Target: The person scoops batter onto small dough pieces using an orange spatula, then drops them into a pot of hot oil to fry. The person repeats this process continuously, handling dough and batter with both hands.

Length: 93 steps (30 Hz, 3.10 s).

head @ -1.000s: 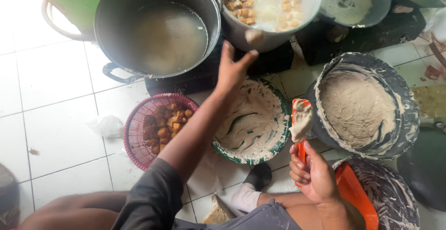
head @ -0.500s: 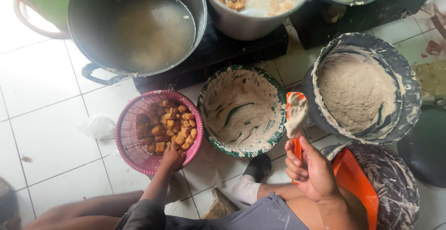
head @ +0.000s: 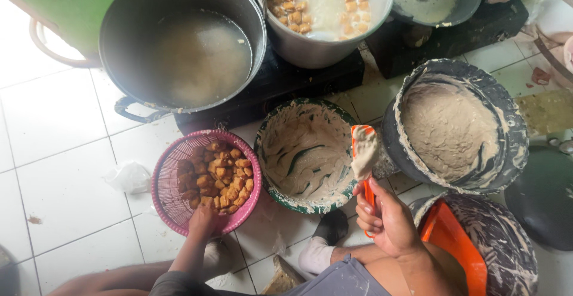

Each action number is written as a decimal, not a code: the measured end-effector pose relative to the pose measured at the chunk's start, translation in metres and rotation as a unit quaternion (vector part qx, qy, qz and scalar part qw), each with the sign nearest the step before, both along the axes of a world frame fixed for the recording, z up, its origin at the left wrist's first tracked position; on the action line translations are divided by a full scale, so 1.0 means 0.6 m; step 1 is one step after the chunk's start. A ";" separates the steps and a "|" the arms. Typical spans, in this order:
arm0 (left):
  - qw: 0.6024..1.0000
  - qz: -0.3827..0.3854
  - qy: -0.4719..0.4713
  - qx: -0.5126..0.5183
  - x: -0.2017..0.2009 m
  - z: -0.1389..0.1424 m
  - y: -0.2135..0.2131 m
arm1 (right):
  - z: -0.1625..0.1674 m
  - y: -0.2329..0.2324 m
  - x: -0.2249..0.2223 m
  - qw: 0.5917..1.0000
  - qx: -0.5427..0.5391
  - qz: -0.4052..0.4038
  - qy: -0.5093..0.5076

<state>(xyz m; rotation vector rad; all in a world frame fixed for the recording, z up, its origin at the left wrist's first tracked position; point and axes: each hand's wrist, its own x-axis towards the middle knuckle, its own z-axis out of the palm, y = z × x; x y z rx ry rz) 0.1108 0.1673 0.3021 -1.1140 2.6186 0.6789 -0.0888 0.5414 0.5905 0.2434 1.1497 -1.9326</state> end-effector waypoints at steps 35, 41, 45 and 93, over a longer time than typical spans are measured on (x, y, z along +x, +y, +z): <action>0.760 -0.151 0.360 0.519 -0.169 0.427 0.328 | -0.060 0.027 0.059 0.944 0.155 -0.005 0.290; 0.709 -0.073 0.353 0.606 -0.162 0.438 0.334 | -0.063 0.033 0.051 0.986 0.045 -0.023 0.157; 0.766 -0.093 0.359 0.525 -0.158 0.442 0.332 | -0.053 0.027 0.062 0.958 0.115 0.017 0.262; 0.588 0.013 0.423 0.689 -0.166 0.425 0.294 | -0.007 -0.004 0.075 0.624 0.403 0.012 0.669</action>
